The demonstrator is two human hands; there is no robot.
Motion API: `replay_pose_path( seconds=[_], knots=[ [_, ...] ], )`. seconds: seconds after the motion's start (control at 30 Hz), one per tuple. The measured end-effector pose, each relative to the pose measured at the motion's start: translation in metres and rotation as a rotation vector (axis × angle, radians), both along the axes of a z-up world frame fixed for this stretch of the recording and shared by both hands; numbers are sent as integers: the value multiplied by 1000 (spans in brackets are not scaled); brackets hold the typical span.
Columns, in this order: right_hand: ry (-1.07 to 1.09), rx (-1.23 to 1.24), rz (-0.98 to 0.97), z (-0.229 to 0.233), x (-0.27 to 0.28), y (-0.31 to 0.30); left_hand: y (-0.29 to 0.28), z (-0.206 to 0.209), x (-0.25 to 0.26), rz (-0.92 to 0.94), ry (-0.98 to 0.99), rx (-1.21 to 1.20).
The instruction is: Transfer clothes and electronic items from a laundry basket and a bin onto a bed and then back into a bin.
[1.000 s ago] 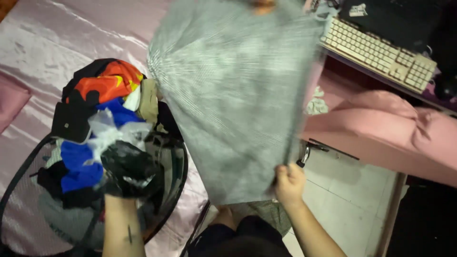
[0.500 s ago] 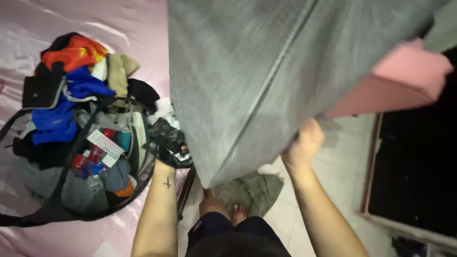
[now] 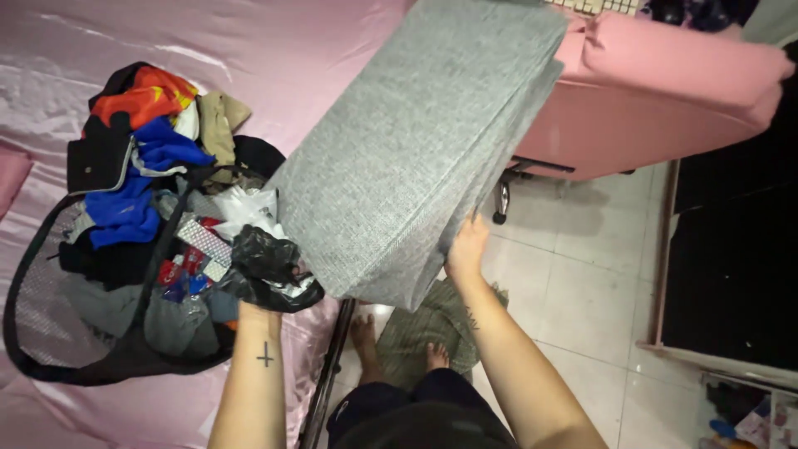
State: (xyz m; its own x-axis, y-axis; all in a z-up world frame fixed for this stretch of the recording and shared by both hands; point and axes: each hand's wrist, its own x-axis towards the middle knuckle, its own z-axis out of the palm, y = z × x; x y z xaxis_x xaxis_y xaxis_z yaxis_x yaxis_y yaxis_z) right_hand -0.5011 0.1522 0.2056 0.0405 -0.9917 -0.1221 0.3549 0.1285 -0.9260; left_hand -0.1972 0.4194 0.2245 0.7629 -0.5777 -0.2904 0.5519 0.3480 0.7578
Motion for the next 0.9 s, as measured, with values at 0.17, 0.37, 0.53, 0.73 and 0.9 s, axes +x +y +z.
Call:
replay_pose_path(
  seconds=[0.17,0.37,0.53,0.73,0.9],
  knots=[
    [293,-307,-62,21,4,-7,-35,20,-18,-51,69,-19],
    [228,-309,-44,54,14,-5,-47,3,-13,-124,162,-45],
    [347,-375,-92,72,22,-16,-47,-9,-8,-170,237,-60],
    [597,-582,-5,133,75,-20,-53,-16,6,-218,330,-95],
    [926,-888,59,153,144,-50,-50,-5,26,-232,308,-119]
  ],
)
